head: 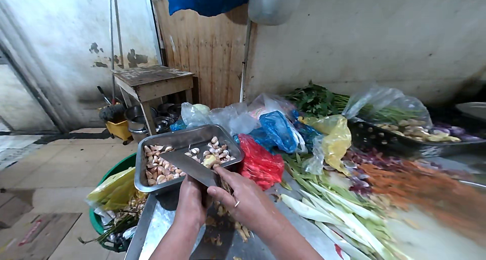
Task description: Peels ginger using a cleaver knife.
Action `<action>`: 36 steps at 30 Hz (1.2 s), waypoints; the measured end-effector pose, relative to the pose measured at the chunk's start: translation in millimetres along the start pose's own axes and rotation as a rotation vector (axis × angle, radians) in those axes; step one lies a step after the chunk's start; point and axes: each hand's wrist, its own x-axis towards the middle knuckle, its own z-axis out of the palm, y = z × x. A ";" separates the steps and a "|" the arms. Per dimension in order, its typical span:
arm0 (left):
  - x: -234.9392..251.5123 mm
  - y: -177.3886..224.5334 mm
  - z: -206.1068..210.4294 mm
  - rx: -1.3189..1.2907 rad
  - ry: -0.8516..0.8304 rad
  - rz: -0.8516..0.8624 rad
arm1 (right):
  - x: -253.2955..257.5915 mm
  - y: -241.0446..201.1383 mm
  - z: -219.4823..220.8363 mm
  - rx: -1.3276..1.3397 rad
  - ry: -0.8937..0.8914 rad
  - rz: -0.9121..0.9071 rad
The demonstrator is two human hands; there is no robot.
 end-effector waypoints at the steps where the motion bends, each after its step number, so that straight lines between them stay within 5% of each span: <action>1: -0.6 -0.4 -0.5 -0.006 -0.002 0.005 | -0.3 -0.9 -0.8 0.002 -0.011 0.003; 36: 0.9 -6.4 -2.2 -0.017 0.002 0.051 | -1.8 -3.1 -1.8 -0.013 -0.030 0.019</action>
